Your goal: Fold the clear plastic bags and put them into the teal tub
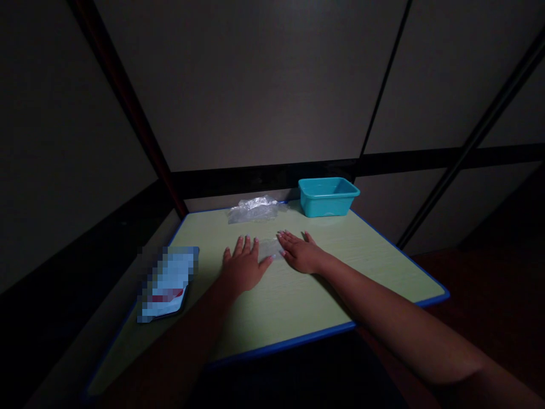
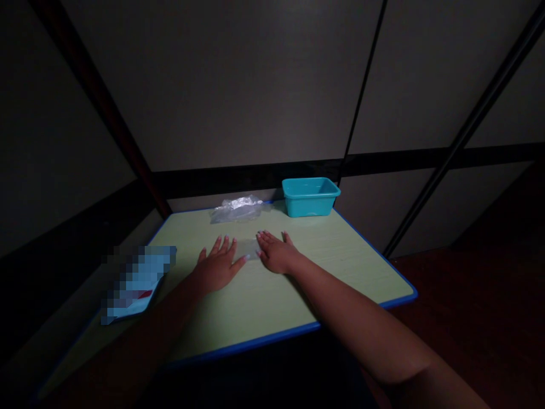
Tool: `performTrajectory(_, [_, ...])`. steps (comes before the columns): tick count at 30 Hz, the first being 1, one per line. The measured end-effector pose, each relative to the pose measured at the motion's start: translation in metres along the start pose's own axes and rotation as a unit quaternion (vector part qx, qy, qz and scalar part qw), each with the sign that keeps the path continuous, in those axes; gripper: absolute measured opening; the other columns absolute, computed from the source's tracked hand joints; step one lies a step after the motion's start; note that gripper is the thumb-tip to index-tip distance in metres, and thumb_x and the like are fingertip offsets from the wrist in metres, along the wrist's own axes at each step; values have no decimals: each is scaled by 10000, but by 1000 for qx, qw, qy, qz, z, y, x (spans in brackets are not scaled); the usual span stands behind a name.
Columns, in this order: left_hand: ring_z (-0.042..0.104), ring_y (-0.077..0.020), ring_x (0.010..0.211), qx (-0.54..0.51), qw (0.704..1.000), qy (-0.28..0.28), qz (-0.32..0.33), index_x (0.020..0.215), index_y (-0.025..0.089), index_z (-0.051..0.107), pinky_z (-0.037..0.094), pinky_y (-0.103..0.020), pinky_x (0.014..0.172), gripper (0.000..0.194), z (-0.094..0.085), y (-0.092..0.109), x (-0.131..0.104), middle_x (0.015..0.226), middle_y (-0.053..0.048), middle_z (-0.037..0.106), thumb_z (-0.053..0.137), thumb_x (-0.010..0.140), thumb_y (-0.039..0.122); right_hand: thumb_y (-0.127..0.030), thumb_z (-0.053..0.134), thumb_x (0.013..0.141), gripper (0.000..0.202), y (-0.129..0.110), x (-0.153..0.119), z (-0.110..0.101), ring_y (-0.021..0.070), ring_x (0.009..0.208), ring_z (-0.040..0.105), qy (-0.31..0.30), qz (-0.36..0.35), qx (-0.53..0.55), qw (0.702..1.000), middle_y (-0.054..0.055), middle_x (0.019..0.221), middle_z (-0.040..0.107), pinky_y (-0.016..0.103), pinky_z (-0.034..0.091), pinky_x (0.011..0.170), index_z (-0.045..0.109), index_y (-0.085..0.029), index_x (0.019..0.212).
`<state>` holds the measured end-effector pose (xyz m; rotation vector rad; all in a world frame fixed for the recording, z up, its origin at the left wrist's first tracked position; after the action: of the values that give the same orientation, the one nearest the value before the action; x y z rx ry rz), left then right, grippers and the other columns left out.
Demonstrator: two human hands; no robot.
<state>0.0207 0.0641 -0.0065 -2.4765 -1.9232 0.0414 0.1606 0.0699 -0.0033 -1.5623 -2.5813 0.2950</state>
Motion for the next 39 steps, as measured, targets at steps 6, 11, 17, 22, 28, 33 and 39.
performTrajectory(6, [104, -285, 1365, 34, 997, 14, -65, 1378, 61, 305, 205, -548, 1030, 800, -5, -14, 1, 1459, -156, 229, 144, 841, 633, -364, 240, 897, 576, -1, 0, -1, 235, 1365, 122, 0, -1, -6, 1000, 82, 1481, 168, 615, 43, 1024, 162, -167, 1433])
performTrajectory(11, [78, -278, 1369, 39, 996, 60, -49, 1383, 43, 277, 180, -563, 1032, 753, -12, -12, 0, 1469, -171, 174, 182, 868, 585, -369, 241, 896, 574, -1, 0, 0, 236, 1365, 125, 4, -2, -8, 1000, 83, 1481, 175, 614, 51, 1023, 164, -179, 1433])
performTrajectory(17, [113, -205, 1370, -24, 982, 50, 181, 1422, 193, 187, 157, -507, 1065, 620, -10, 38, -5, 1489, -50, 153, 173, 903, 533, -388, 252, 899, 575, -1, 0, 0, 226, 1364, 133, 3, -9, -3, 1000, 90, 1479, 177, 608, 50, 1024, 184, -176, 1428])
performTrajectory(22, [122, -203, 1368, -44, 979, 39, 194, 1433, 164, 134, 141, -481, 1079, 660, -7, 50, -2, 1490, -62, 140, 136, 900, 553, -371, 277, 895, 572, -2, 0, -1, 226, 1365, 126, -7, -8, 0, 1000, 90, 1484, 164, 606, 39, 1024, 177, -193, 1430])
performTrajectory(28, [117, -215, 1368, -51, 984, 17, 169, 1436, 199, 134, 160, -446, 1077, 670, -2, 43, 1, 1493, -51, 130, 106, 889, 586, -423, 311, 870, 634, -2, -1, 0, 237, 1367, 112, -10, -10, 8, 1000, 83, 1486, 147, 601, 4, 1030, 154, -185, 1436])
performTrajectory(33, [91, -287, 1364, -39, 992, 13, 120, 1420, 308, 183, 134, -489, 1059, 633, -1, 33, 0, 1497, -67, 121, 148, 871, 622, -452, 314, 861, 662, -1, -2, 0, 243, 1368, 98, -12, -10, 8, 1000, 76, 1487, 134, 597, -34, 1029, 136, -183, 1439])
performTrajectory(39, [78, -334, 1355, -49, 996, -2, 68, 1406, 356, 196, 147, -513, 1041, 632, -1, 20, -2, 1501, -69, 89, 163, 849, 652, -468, 303, 859, 682, 0, -3, 0, 243, 1369, 90, -15, -9, 8, 1000, 78, 1486, 127, 613, -46, 1018, 112, -165, 1439])
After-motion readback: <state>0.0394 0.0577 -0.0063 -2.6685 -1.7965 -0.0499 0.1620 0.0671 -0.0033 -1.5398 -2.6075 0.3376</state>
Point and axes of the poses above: each hand's wrist, its own x-axis towards the middle knuckle, its own z-axis out of the palm, y = z × x, the point moved 7 cm from there along x, towards the middle knuckle
